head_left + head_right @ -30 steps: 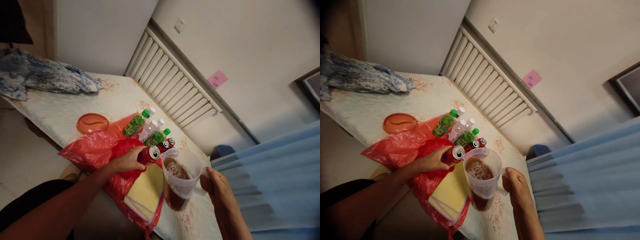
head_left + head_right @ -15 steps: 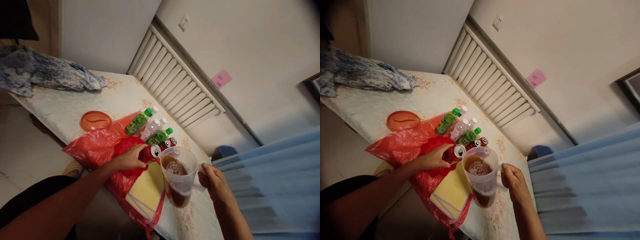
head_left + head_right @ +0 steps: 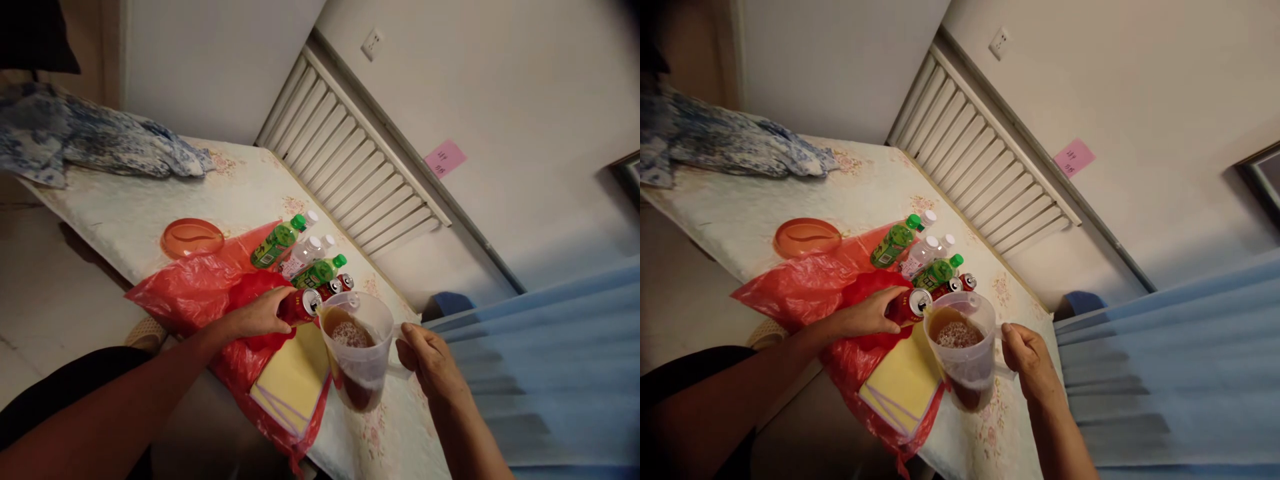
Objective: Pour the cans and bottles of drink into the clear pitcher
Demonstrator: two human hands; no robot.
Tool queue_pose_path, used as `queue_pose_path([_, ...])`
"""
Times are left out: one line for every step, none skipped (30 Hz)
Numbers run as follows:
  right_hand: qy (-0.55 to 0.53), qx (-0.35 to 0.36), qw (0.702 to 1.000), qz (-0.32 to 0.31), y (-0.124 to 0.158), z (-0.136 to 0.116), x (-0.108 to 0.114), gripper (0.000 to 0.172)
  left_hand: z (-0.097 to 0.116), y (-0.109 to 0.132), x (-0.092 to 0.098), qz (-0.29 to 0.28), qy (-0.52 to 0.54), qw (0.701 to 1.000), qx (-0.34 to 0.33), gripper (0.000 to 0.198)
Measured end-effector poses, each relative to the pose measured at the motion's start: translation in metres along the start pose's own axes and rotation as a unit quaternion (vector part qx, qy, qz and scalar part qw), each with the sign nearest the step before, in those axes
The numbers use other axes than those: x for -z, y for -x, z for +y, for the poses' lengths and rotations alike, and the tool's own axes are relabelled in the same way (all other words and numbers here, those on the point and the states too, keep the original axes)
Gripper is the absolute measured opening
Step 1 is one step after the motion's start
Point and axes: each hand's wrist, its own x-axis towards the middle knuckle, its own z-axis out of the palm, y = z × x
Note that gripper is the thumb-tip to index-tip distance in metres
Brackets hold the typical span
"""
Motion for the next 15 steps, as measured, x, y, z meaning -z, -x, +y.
queue_pose_path([0.002,-0.001,1.0,0.0,-0.0003,-0.0005,-0.0002,0.056,-0.0002,0.0002,0.0001,0.001,0.0,1.0,0.0,0.07])
queue_pose_path([0.005,-0.001,1.0,0.0,-0.0005,-0.0011,-0.0005,0.057,-0.0006,0.0002,0.0002,0.002,0.0,1.0,0.0,0.07])
queue_pose_path([0.007,-0.002,1.0,0.002,-0.0006,-0.0019,-0.0009,0.057,-0.0011,0.0003,0.0003,0.004,0.0,1.0,-0.001,0.07])
queue_pose_path([0.007,-0.003,1.0,0.003,-0.0007,-0.0026,-0.0012,0.057,-0.0015,0.0002,0.0004,0.004,0.001,1.0,-0.002,0.07])
queue_pose_path([0.007,-0.002,1.0,0.003,-0.0008,-0.0034,-0.0016,0.057,-0.0019,0.0002,0.0005,0.004,0.003,1.0,-0.003,0.07])
queue_pose_path([0.006,-0.002,1.0,0.003,-0.0008,-0.0041,-0.0019,0.057,-0.0022,0.0001,0.0006,0.003,0.006,1.0,-0.004,0.07])
queue_pose_path([0.006,-0.001,1.0,0.003,-0.0008,-0.0046,-0.0021,0.057,-0.0023,0.0,0.0007,0.002,0.01,1.0,-0.004,0.07])
queue_pose_path([0.007,-0.001,1.0,0.003,-0.0008,-0.0051,-0.0023,0.057,-0.0023,-0.0001,0.0007,0.002,0.013,1.0,-0.004,0.069])
queue_pose_path([0.009,-0.001,1.0,0.003,-0.0007,-0.0054,-0.0023,0.057,-0.0025,-0.0002,0.0007,0.0,0.015,1.0,-0.004,0.069])
queue_pose_path([0.01,-0.001,1.0,0.003,-0.0006,-0.0057,-0.0023,0.057,-0.0028,-0.0003,0.0006,0.0,0.015,1.0,-0.003,0.068])
queue_pose_path([0.012,0.0,1.0,0.004,-0.0005,-0.0058,-0.0023,0.057,-0.0035,-0.0005,0.0006,0.0,0.013,1.0,-0.004,0.068])
queue_pose_path([0.013,0.0,1.0,0.004,-0.0004,-0.0059,-0.0022,0.057,-0.0044,-0.0007,0.0004,0.0,0.011,1.0,-0.007,0.068])
queue_pose_path([0.014,0.0,1.0,0.004,-0.0003,-0.006,-0.0021,0.057,-0.0056,-0.001,0.0003,0.001,0.009,1.0,-0.01,0.068])
queue_pose_path([0.015,0.0,1.0,0.003,-0.0003,-0.0059,-0.002,0.057,-0.007,-0.0013,0.0001,0.003,0.007,1.0,-0.013,0.069])
queue_pose_path([0.017,0.0,1.0,0.003,-0.0003,-0.0059,-0.002,0.057,-0.0083,-0.0015,0.0,0.006,0.005,1.0,-0.016,0.07])
